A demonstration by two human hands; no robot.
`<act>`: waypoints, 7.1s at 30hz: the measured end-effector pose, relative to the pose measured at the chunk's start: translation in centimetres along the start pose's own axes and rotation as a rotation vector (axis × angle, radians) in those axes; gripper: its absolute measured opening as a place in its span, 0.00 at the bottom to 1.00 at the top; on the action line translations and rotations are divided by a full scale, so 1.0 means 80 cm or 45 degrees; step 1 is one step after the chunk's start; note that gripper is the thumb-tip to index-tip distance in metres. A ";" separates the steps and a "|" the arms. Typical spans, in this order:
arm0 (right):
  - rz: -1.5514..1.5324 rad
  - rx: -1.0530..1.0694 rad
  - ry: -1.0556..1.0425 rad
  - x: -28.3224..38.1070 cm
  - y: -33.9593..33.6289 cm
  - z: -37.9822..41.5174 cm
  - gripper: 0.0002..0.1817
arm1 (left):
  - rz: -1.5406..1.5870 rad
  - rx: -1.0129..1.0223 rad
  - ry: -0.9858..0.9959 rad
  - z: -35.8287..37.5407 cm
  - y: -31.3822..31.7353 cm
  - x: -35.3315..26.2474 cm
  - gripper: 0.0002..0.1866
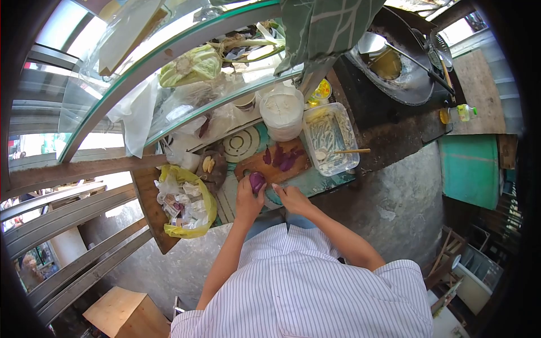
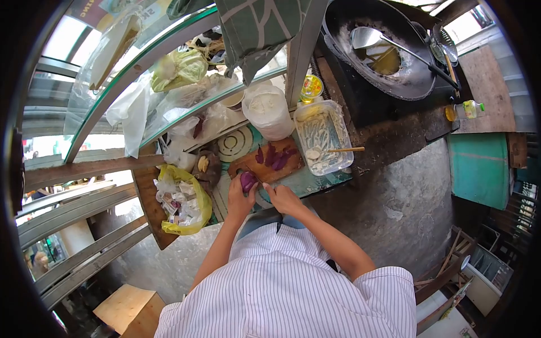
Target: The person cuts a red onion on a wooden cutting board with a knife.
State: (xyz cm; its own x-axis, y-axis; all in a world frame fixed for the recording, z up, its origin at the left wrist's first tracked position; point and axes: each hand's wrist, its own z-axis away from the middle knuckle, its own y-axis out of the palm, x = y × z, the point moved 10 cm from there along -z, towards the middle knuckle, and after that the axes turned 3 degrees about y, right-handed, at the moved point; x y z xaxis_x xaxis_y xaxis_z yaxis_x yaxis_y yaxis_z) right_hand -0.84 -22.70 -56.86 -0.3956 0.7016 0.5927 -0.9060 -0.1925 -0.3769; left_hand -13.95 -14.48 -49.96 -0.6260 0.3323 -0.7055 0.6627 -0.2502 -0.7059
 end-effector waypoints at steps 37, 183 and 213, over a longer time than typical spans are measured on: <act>0.497 -0.478 -0.288 0.046 -0.028 0.074 0.33 | -0.103 0.421 -0.379 0.022 0.027 0.031 0.30; 0.438 -0.284 -0.105 0.021 -0.030 0.074 0.39 | -0.200 0.368 -0.338 0.025 0.026 0.025 0.23; -0.279 0.139 0.174 -0.062 0.036 -0.021 0.43 | -0.276 0.457 -0.270 0.026 0.029 0.034 0.27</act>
State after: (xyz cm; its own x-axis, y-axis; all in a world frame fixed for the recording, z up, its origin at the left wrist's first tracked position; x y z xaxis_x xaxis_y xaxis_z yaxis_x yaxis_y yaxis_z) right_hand -1.23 -25.55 -62.10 -0.1714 0.8193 0.5472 -0.9815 -0.0939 -0.1669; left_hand -14.93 -16.02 -53.65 -0.8292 0.2281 -0.5104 0.3465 -0.5068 -0.7894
